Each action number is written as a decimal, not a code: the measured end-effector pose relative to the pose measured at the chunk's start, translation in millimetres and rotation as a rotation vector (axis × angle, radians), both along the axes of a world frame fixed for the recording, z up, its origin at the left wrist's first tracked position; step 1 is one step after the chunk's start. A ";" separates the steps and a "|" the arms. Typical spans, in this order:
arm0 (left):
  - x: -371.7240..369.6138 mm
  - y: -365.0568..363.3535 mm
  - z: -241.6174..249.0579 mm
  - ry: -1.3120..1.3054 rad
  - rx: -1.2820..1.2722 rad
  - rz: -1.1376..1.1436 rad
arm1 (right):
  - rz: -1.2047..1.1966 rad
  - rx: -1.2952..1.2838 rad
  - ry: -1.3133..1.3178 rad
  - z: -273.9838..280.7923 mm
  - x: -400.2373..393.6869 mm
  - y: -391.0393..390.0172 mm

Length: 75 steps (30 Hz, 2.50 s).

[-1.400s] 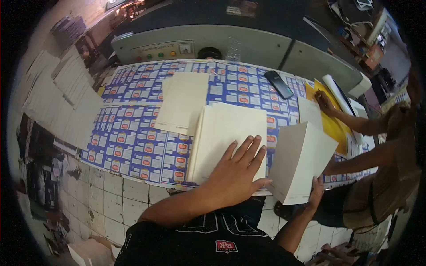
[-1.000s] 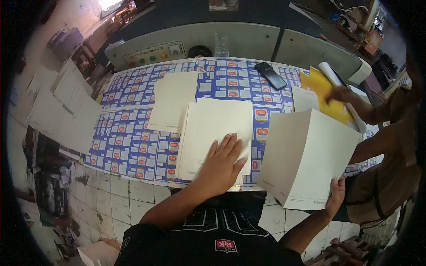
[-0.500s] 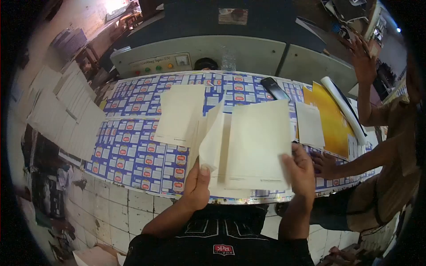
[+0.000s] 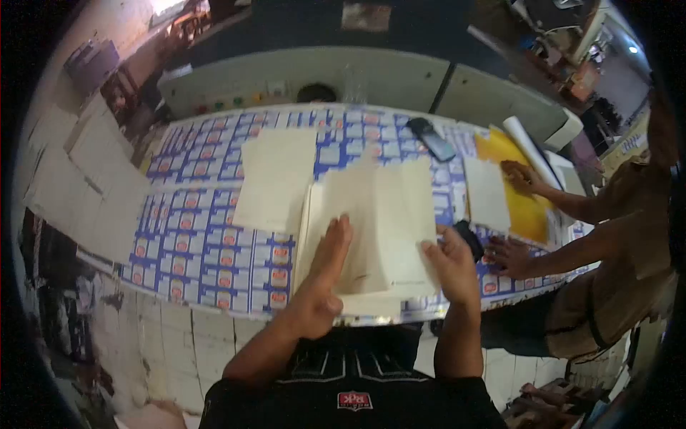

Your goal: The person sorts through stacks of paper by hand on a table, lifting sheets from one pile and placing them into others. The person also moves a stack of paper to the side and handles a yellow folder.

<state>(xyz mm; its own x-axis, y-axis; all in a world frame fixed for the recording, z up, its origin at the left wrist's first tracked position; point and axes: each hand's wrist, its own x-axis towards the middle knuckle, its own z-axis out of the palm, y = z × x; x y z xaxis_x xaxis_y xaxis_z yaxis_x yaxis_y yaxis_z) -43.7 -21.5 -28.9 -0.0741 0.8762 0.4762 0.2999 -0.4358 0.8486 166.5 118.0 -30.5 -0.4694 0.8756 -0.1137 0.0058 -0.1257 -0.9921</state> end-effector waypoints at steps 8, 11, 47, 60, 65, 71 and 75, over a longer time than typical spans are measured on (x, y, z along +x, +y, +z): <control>-21.4 -10.9 -11.4 0.771 -0.482 0.246 | 0.027 -0.105 0.091 -19.2 -14.7 -4.1; -20.6 -8.3 -16.2 0.772 -0.378 0.297 | -0.006 -0.073 0.125 -20.6 -19.3 0.2; -21.3 -11.7 -21.1 0.849 -0.442 0.283 | -0.041 -0.091 0.090 -27.0 -28.9 -1.2; 35.6 15.0 0.9 0.939 -0.411 0.152 | -0.368 0.088 0.077 -26.6 88.4 7.0; 53.6 24.4 -23.0 1.046 -0.426 0.128 | -0.468 0.225 0.235 -10.9 161.1 -8.2; 43.0 20.9 -13.8 0.860 -0.506 0.118 | -0.544 0.146 0.197 11.4 160.0 -21.3; 32.0 14.3 8.3 0.195 -0.344 0.188 | -0.338 0.096 -0.036 15.1 83.4 -16.1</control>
<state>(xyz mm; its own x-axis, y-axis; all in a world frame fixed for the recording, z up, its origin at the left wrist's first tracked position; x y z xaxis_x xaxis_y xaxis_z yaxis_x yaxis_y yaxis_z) -11.7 -7.2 -20.7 -0.1853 0.9662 0.1794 0.5158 -0.0598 0.8546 249.9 102.0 -15.4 -0.1481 0.9884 -0.0347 0.0146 -0.0329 -0.9994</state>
